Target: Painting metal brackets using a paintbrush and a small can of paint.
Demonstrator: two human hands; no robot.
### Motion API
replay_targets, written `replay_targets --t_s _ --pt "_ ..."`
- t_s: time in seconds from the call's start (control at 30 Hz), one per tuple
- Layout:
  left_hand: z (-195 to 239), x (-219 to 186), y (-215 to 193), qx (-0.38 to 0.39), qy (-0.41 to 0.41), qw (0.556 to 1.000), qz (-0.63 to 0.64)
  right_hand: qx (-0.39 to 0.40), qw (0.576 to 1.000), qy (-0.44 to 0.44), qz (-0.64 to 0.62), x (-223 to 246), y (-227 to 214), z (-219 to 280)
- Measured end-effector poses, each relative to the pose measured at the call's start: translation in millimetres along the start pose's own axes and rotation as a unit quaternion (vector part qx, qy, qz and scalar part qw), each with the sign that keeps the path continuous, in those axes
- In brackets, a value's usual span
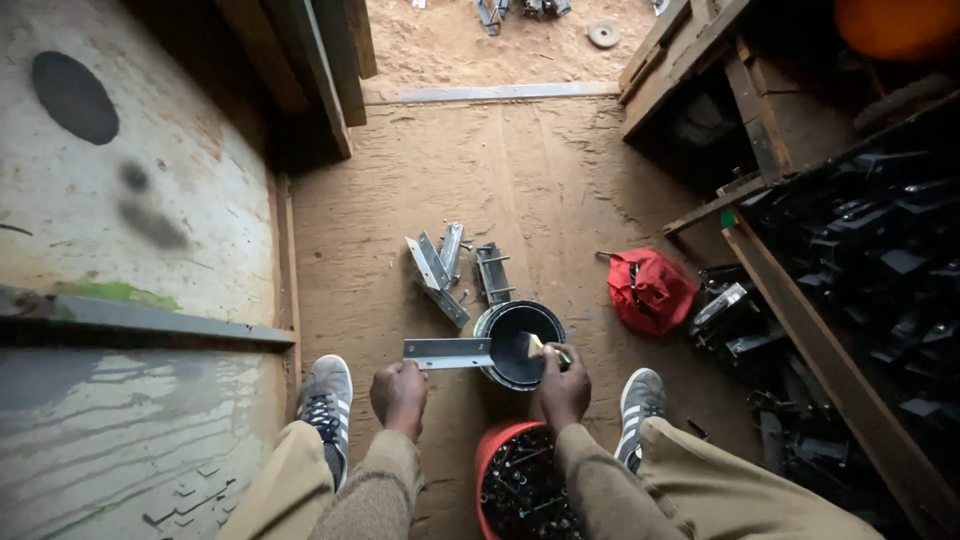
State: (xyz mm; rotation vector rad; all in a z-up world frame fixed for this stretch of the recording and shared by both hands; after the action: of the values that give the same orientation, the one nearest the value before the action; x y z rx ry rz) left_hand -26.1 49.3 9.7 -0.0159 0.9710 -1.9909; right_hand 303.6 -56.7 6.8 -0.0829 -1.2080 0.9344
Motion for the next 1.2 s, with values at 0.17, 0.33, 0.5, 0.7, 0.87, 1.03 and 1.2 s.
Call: replay_targets --t_s 0.17,0.33,0.5,0.7,0.87,1.03,1.2 --pt "0 -1 0 0.001 -0.009 1.000 -0.004 0.038 0.994 -0.011 0.098 -26 21 -45" --pt "-3 4 4 0.004 -0.031 0.999 0.043 0.034 0.994 0.000 0.103 -3 11 -33" --pt "-26 15 21 0.006 -0.021 0.999 0.032 -0.038 0.998 -0.053 -0.016 27 -15 -7" --pt "-19 12 13 0.012 -0.024 0.999 0.027 -0.108 0.931 0.046 -0.347 -13 -19 13" --pt "-6 8 7 0.037 -0.028 0.999 0.010 -0.038 0.946 -0.041 -0.319 -8 8 17" --pt "-3 3 4 0.040 -0.031 0.999 0.002 -0.132 0.956 -0.068 -0.252 -5 -35 27" --pt "-6 4 5 0.000 -0.017 0.999 0.040 -0.004 0.886 0.082 -0.457 -11 15 43"
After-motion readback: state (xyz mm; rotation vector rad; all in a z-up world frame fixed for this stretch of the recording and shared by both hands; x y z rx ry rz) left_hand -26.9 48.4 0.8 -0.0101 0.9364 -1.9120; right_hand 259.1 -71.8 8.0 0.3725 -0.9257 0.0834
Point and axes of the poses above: each hand's wrist, its own z-axis away from the middle knuckle, its own y-axis out of the palm, x = y × z, the point moved 10 cm from there along -z, towards the middle knuckle, and after that the axes turned 14 degrees about -z, right-handed, at the moved point
